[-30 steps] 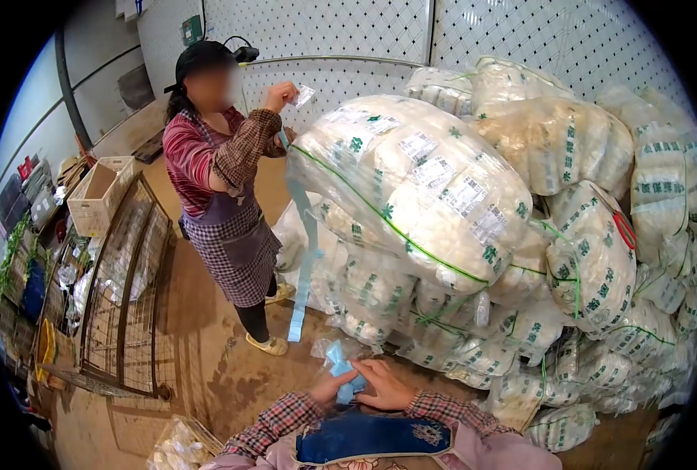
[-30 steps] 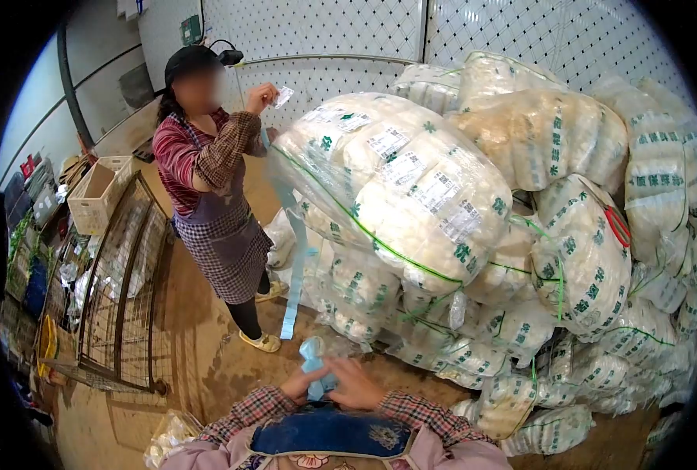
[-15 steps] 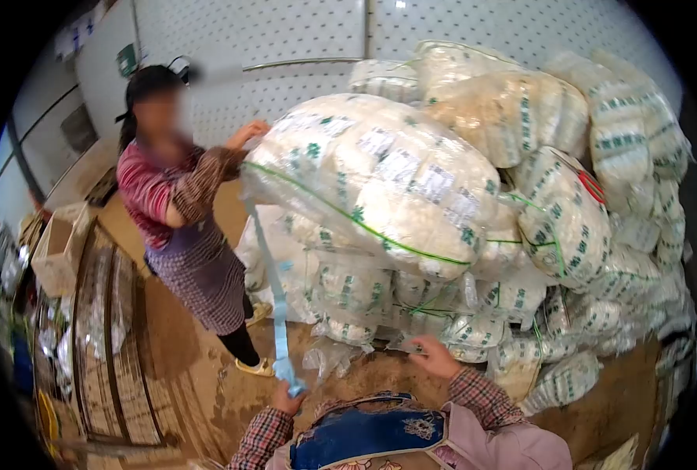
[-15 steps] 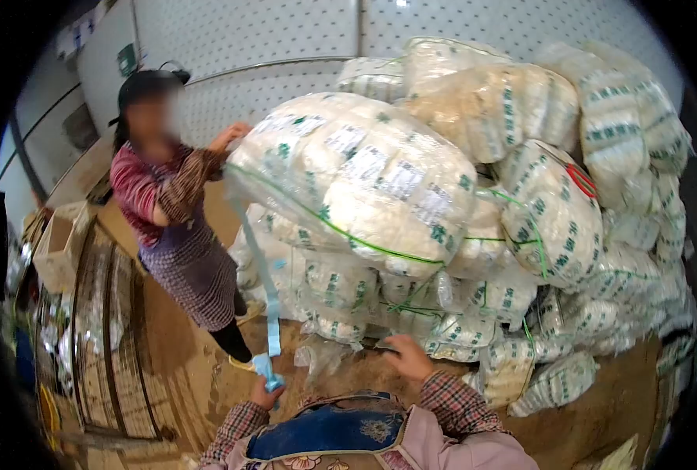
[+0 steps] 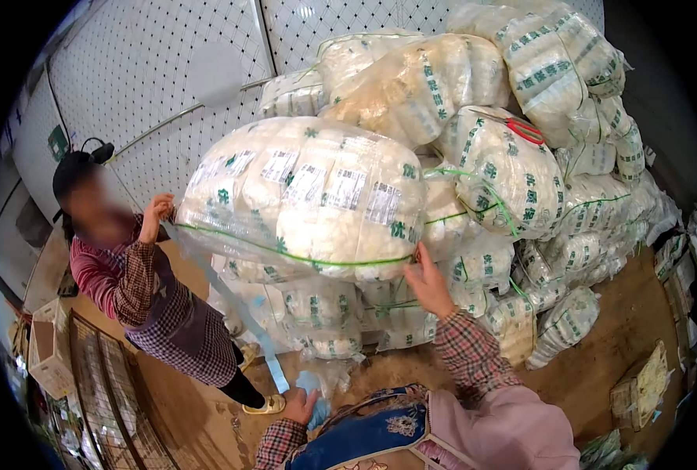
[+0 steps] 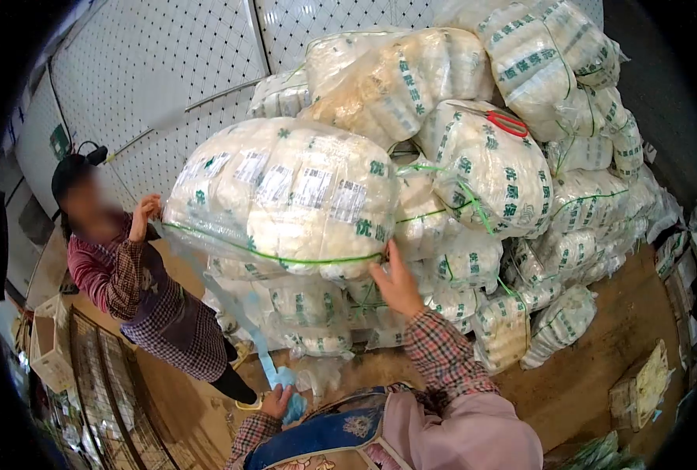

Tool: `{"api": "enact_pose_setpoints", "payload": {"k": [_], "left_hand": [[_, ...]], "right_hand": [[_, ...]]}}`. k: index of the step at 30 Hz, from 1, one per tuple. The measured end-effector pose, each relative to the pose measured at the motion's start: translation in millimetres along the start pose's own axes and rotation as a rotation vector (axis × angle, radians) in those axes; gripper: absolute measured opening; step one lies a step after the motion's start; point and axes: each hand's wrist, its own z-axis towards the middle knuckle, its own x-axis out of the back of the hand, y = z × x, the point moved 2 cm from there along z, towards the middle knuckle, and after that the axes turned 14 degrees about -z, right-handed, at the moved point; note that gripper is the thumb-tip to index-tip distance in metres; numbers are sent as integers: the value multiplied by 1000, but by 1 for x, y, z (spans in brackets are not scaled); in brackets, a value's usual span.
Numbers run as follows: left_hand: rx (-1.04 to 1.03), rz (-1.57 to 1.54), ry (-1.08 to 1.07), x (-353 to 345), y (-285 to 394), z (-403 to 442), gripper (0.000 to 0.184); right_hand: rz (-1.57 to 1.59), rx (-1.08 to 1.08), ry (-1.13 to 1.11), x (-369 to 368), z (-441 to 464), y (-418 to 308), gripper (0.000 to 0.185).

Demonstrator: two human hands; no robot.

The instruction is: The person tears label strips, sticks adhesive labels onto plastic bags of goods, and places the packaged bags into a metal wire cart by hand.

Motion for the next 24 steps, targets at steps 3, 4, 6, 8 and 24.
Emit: {"api": "enact_pose_setpoints", "payload": {"k": [3,4,6,8,24], "left_hand": [[16,116,-160,-1,31,6,45],[22,115,-163,1,43,15,45],[-307,477,-385,-11,68,35,38],[-660,384,-32,-37,66,67,44],[-382,-1075,-647,-76,295,113,101]], "right_hand": [[8,-43,-101,41,27,14,40],[-1,25,34,50,43,17,36],[4,155,151,64,83,14,37],[-14,217,139,64,128,20,41],[-419,396,-313,24,193,58,24]]}}
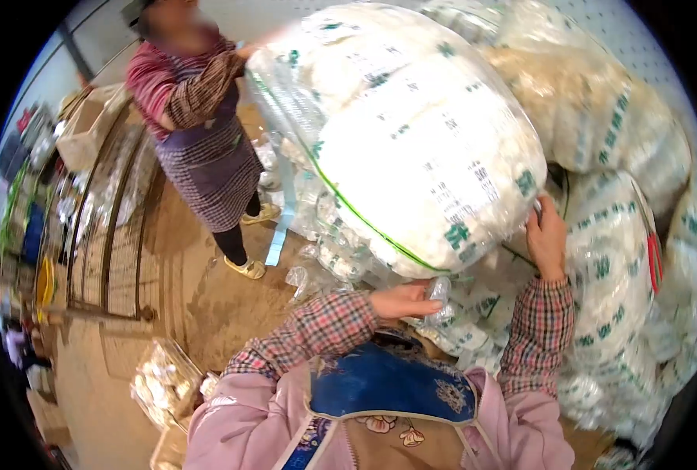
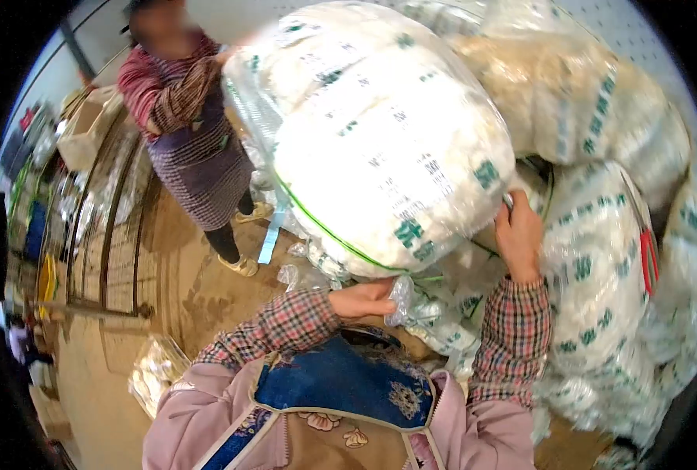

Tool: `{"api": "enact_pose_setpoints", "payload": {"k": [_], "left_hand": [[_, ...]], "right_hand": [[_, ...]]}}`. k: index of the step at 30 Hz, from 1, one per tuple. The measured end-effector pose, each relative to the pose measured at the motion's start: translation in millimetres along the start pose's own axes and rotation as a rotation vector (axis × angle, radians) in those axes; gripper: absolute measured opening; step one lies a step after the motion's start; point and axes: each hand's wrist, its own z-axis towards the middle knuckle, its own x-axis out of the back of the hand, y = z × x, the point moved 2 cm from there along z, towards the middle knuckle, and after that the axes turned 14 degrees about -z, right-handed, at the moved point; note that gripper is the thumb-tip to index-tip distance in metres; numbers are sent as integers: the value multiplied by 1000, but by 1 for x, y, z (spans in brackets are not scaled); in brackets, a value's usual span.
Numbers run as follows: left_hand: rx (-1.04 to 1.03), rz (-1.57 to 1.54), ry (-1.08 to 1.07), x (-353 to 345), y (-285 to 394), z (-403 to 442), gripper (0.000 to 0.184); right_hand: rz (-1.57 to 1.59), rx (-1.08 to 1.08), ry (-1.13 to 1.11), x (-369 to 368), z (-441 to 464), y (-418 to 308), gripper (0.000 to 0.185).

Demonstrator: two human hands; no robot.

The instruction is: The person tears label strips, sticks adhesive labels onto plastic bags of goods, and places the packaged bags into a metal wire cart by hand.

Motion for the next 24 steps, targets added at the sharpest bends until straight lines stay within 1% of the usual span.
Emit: {"api": "enact_pose_setpoints", "payload": {"k": [1,3,4,6,7,8,10,12,13,14,16,17,19,20,22,23,24], "left_hand": [[-30,3,27,6,5,0,101],[545,430,55,24,4,-1,94],[404,331,190,8,22,-23,89],[391,108,75,21,9,-44,87],[188,37,30,42,-19,-34,80],[181,44,45,24,-8,-29,80],[82,-302,301,-20,19,-9,65],[-149,-416,198,-10,-18,29,52],[-144,-670,195,-13,-21,36,38],[-152,-670,192,-15,-24,38,38],[-162,-865,127,-22,-20,37,26],[-167,-862,127,-23,-17,35,26],[-65,-825,66,-26,-9,29,33],[-74,-827,67,-29,-6,27,33],[-56,-675,165,-34,-1,23,42],[-68,-683,167,-36,2,21,42],[-65,-576,206,-36,4,19,43]], "right_hand": [[37,24,20,0,-1,0,23],[85,79,50,-3,-4,0,22],[83,77,77,-5,-6,0,21],[99,94,132,-3,-2,-3,19],[147,10,95,-2,-4,-7,19],[192,-74,47,-2,-8,-9,18],[209,-59,57,-4,-9,-8,17],[220,-48,79,-9,-5,-4,17],[225,-24,116,-13,-6,-2,16],[228,-3,150,-13,-7,0,16],[201,-2,148,-10,-7,-1,16],[176,-8,141,-9,-6,-2,17],[181,-26,130,-9,-6,-3,17],[181,-47,114,-8,-6,-3,17],[202,-23,111,-11,-4,0,17],[226,-12,110,-13,-3,2,17],[226,-1,104,-12,-2,3,17]]}}
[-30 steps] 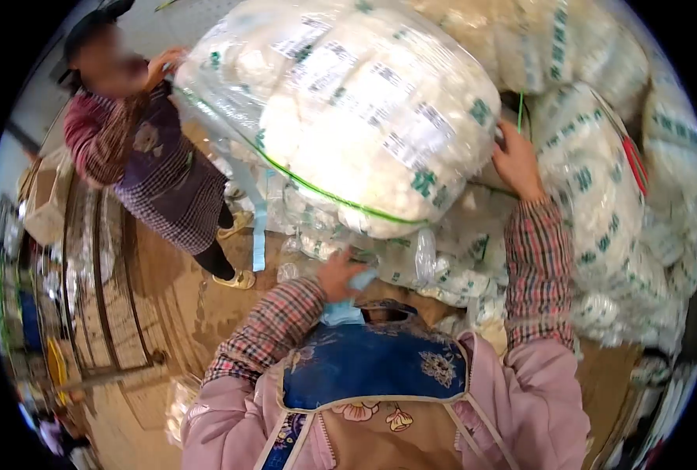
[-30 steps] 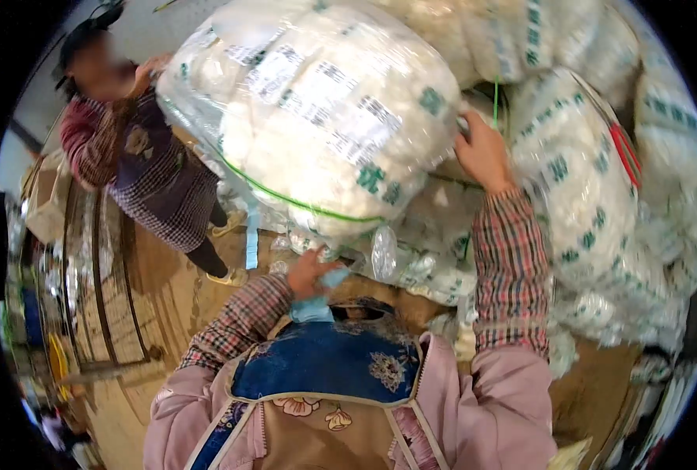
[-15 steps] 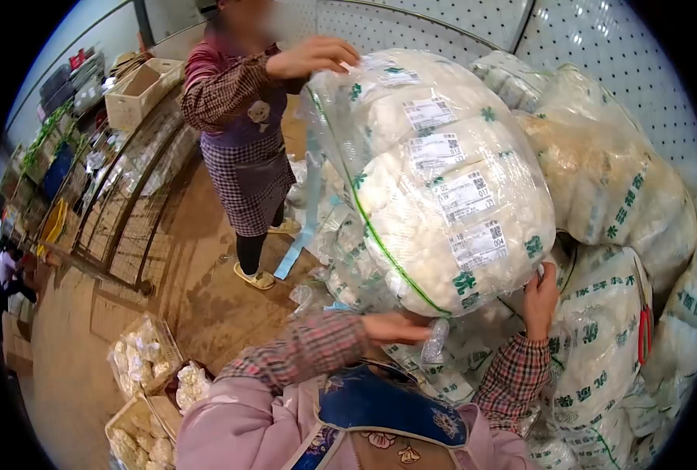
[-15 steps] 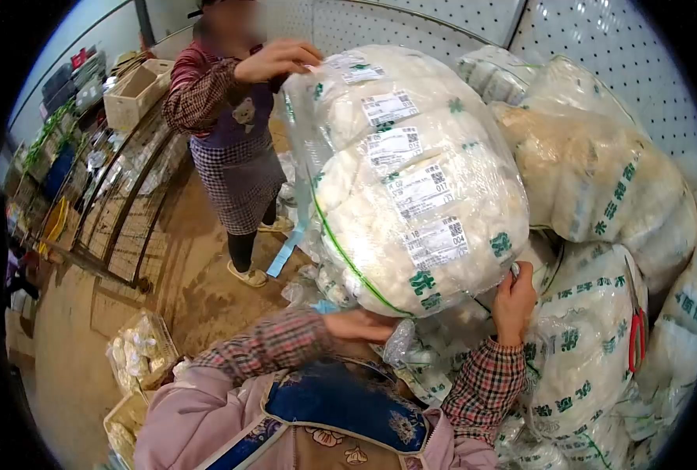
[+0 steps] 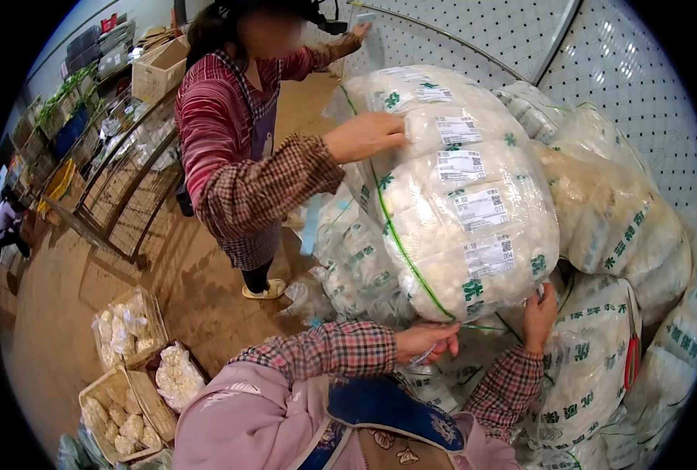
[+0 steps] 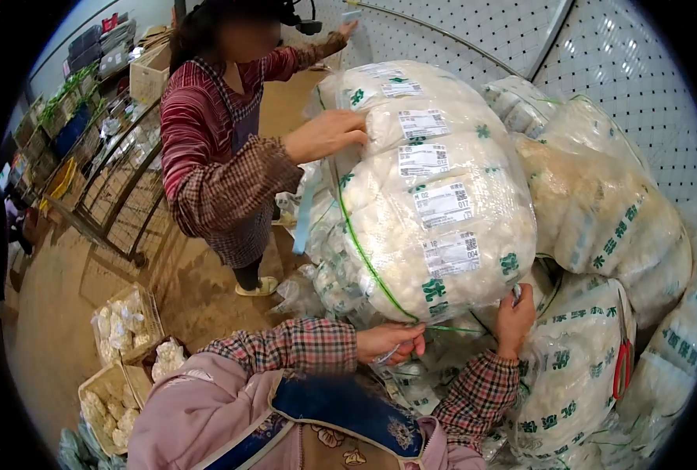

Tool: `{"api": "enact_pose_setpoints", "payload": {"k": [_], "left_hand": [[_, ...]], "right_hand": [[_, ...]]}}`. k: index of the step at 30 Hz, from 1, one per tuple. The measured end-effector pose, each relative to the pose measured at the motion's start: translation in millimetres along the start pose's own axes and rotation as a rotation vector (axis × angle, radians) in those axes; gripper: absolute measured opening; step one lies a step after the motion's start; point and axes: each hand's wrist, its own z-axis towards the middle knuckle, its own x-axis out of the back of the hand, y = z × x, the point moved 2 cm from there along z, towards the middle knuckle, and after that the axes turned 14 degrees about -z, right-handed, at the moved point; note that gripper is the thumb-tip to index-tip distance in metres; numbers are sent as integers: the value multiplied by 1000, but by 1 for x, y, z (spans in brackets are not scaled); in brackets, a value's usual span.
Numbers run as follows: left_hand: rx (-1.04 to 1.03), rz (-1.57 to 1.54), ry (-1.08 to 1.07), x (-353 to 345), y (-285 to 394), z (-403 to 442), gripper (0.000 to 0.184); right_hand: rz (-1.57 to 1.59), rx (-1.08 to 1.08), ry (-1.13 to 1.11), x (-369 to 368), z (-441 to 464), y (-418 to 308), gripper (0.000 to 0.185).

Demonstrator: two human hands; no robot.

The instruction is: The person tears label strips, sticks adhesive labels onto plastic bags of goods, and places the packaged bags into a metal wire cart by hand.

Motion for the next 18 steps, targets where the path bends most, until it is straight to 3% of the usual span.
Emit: {"api": "enact_pose_setpoints", "payload": {"k": [4,9,15,18], "left_hand": [[-51,232,51,0,4,-2,44],[-24,227,46,6,3,3,43],[-12,270,21,9,6,3,43],[-4,286,-23,6,8,0,44]], "right_hand": [[-9,-87,-154,3,0,-5,26],[-15,-4,-37,5,0,-2,20],[-176,-9,-111,20,3,-18,24],[-212,-56,-270,37,8,-18,27]]}}
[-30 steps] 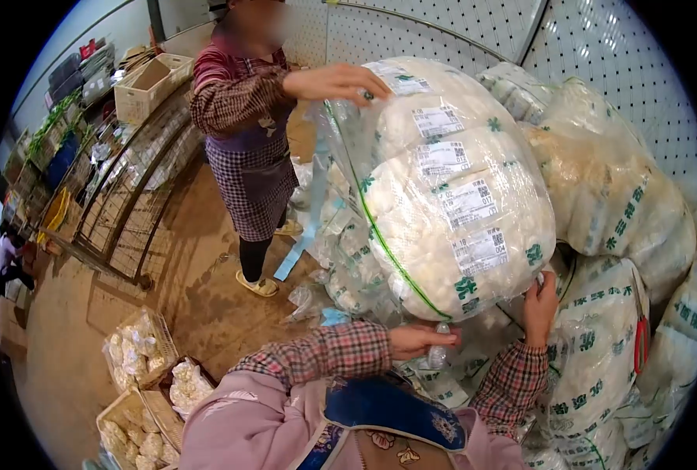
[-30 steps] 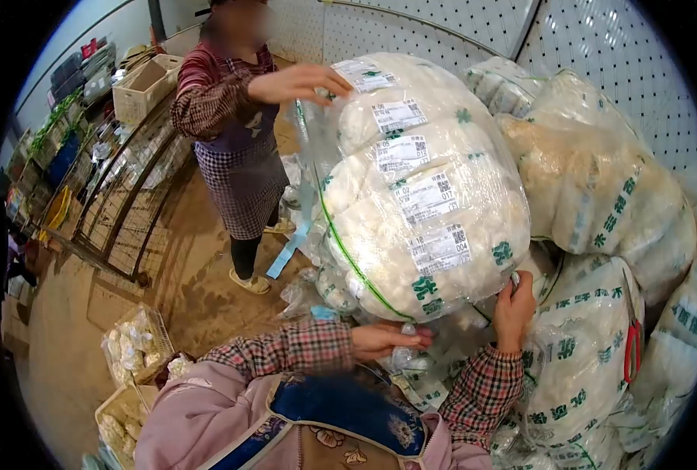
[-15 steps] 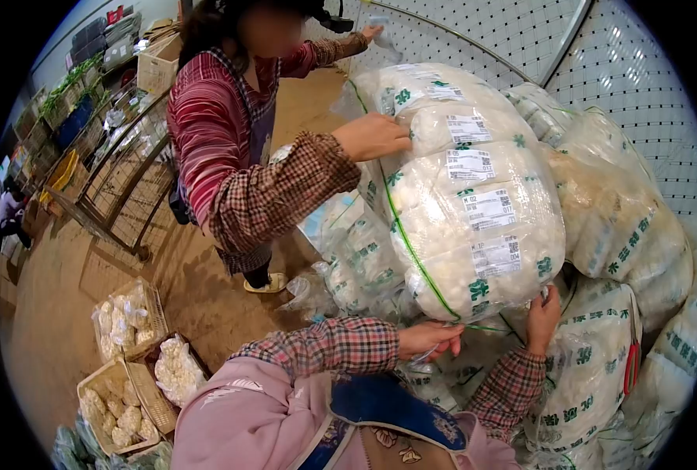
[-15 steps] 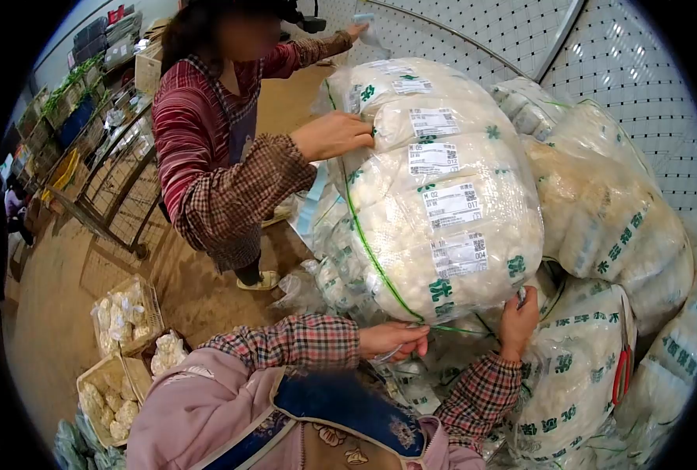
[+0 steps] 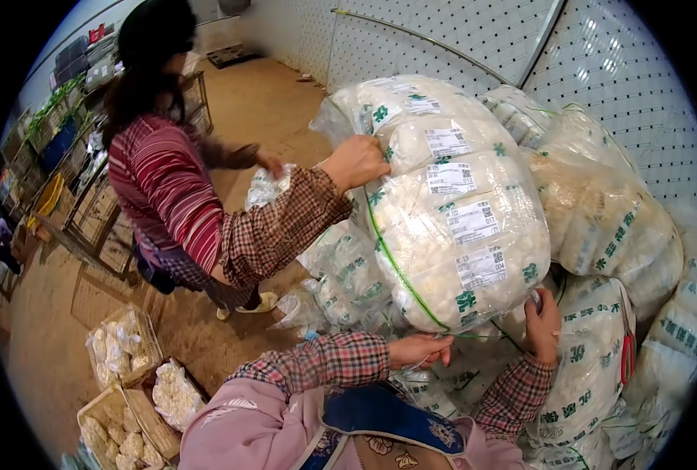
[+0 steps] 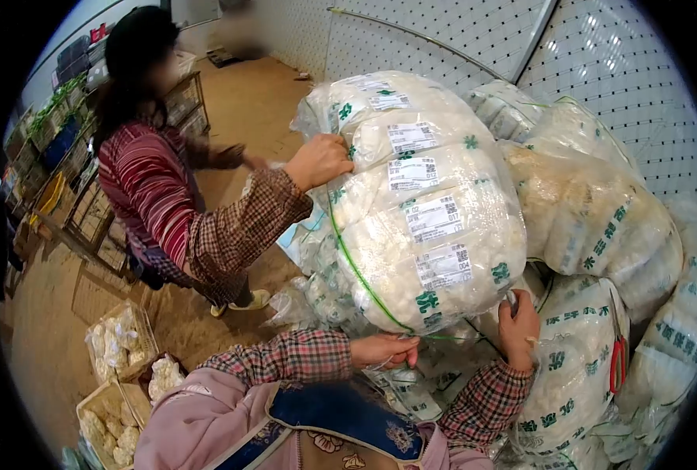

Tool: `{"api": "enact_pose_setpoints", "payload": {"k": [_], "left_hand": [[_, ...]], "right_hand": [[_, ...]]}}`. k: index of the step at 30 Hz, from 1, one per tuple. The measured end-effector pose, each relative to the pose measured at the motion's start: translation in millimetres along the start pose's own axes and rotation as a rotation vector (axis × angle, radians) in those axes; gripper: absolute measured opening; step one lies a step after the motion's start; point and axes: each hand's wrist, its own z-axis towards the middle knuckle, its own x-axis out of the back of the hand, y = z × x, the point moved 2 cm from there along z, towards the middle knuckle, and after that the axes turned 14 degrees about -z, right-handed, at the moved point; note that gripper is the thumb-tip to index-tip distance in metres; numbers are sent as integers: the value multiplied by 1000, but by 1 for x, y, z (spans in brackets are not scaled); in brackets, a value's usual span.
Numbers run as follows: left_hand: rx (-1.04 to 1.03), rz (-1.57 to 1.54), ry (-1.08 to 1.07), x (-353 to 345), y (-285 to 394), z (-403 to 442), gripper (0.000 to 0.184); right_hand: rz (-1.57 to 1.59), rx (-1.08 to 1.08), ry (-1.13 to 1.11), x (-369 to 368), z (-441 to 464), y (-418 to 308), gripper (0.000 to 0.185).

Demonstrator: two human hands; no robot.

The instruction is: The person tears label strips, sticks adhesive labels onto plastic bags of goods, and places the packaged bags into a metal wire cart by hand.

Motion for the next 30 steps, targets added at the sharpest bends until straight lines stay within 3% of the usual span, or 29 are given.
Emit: {"api": "enact_pose_setpoints", "payload": {"k": [2,6,8,9,11,13,14,16,18,20,22,24,25,26,30], "left_hand": [[0,28,0,5,-4,3,44],[-35,247,16,8,0,2,46],[-5,288,28,8,2,-2,47],[15,315,41,8,4,-1,47],[17,331,2,10,4,4,47],[41,354,-33,17,-1,7,48],[12,342,-42,21,-6,10,48],[-20,342,-47,24,-10,11,49],[-35,377,-44,29,-11,10,50],[-74,380,-104,31,-12,9,51],[-44,502,-61,34,-7,5,53],[7,568,-168,58,-22,18,55],[-100,650,-218,59,-20,12,55],[-78,674,-246,47,0,-1,54],[54,587,-99,53,5,-35,42]], "right_hand": [[-44,289,363,31,-5,-11,32],[165,143,362,79,1,-51,36],[-90,398,255,72,9,-50,32],[-97,398,260,78,12,-57,32],[41,469,410,102,18,-88,25],[298,633,391,121,60,-141,19],[314,816,385,113,92,-165,17],[-98,1073,322,86,146,-205,32],[-429,1289,113,48,185,-225,40],[-435,1328,53,24,216,-229,34],[-677,1345,109,27,236,-227,29],[-740,1492,275,33,241,-223,21],[-802,1487,238,42,237,-227,19],[-871,1482,194,52,232,-232,17],[-923,1633,157,52,219,-252,10]]}}
